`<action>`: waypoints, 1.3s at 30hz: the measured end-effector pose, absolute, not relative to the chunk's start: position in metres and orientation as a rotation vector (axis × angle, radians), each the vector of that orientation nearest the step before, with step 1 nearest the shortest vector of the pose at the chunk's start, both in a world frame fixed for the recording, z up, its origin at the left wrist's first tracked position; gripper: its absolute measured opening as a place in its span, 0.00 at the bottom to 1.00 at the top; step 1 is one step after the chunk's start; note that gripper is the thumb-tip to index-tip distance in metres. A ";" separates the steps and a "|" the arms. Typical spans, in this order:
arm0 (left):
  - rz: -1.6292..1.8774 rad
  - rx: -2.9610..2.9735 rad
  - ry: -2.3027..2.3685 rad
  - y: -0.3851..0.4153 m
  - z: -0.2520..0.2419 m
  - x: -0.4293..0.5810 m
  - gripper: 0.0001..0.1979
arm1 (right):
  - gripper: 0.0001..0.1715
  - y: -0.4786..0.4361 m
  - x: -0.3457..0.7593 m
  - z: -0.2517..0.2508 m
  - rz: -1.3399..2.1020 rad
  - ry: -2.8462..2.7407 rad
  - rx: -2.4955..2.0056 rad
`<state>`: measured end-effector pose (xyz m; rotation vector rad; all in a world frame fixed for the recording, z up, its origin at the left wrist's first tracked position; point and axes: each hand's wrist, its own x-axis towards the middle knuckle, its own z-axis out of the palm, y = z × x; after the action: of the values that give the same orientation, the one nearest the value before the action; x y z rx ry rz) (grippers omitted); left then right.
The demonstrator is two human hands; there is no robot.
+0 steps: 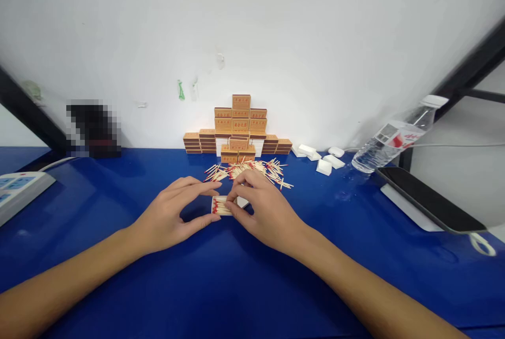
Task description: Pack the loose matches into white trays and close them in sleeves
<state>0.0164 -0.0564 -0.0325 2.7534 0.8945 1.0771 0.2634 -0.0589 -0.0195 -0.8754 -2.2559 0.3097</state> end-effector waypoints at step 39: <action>0.567 2.677 1.247 -0.039 -0.025 0.000 0.13 | 0.10 0.026 0.234 -0.011 0.203 -2.793 -1.199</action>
<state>0.0002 -0.0395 -0.0251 2.6768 1.2474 0.5668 0.2344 0.0258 -0.0107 -1.1992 -2.7929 0.2035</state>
